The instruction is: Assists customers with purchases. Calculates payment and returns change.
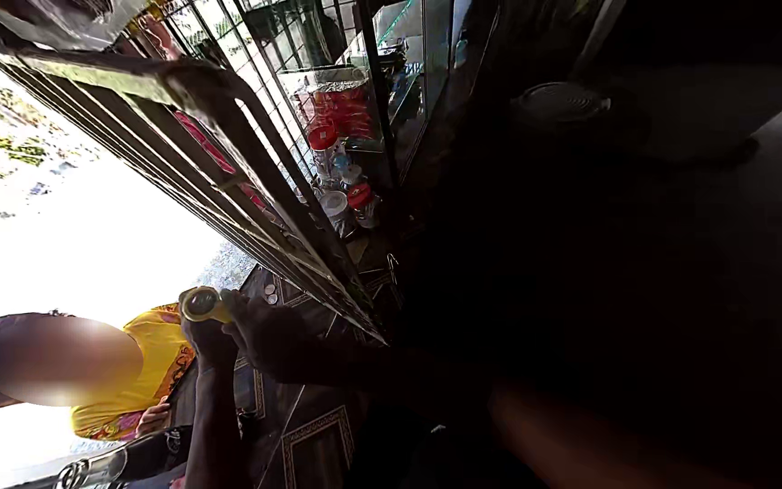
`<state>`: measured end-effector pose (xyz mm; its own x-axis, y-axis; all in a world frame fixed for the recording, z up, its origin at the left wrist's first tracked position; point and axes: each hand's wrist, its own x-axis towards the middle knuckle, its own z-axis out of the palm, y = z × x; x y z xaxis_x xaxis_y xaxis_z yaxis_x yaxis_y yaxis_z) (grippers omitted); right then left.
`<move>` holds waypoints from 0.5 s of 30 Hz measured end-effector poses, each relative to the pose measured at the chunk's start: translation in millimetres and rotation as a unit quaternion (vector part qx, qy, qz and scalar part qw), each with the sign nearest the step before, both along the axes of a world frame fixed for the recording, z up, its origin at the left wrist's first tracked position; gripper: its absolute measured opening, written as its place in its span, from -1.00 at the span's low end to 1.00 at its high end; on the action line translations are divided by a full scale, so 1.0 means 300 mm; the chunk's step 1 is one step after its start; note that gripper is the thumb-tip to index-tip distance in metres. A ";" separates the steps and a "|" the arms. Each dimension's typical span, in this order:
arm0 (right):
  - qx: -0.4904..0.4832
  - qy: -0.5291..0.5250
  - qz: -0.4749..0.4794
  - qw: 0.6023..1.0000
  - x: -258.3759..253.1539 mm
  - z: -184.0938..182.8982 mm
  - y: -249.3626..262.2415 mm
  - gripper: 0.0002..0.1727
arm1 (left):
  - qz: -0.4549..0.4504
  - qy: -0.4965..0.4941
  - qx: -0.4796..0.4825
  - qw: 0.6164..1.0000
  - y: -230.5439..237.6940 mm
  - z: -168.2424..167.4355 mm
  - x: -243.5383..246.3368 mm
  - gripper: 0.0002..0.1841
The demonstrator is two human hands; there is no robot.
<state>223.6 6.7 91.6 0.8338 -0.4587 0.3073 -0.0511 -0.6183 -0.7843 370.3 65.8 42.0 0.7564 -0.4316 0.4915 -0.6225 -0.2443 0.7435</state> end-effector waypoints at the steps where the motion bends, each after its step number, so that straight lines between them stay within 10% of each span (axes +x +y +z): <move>1: 0.006 -0.018 0.017 1.000 -0.050 -0.059 0.015 -0.47 | -0.009 -0.016 0.025 1.000 0.014 -0.009 0.012 -0.50; 9: -0.165 0.090 0.144 0.972 -0.211 -0.510 0.085 -0.60 | 0.076 -0.066 0.151 0.983 0.006 0.052 -0.023 -0.33; 15: -0.175 0.121 0.192 0.958 -0.195 -0.486 0.074 -0.67 | 0.116 -0.068 0.113 0.984 -0.012 0.025 -0.006 -0.53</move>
<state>165.2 28.9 -54.2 0.9868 -0.0088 0.1619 0.0777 -0.8507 -0.5199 368.4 62.3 49.4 0.7812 -0.3647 0.5067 -0.6207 -0.5414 0.5671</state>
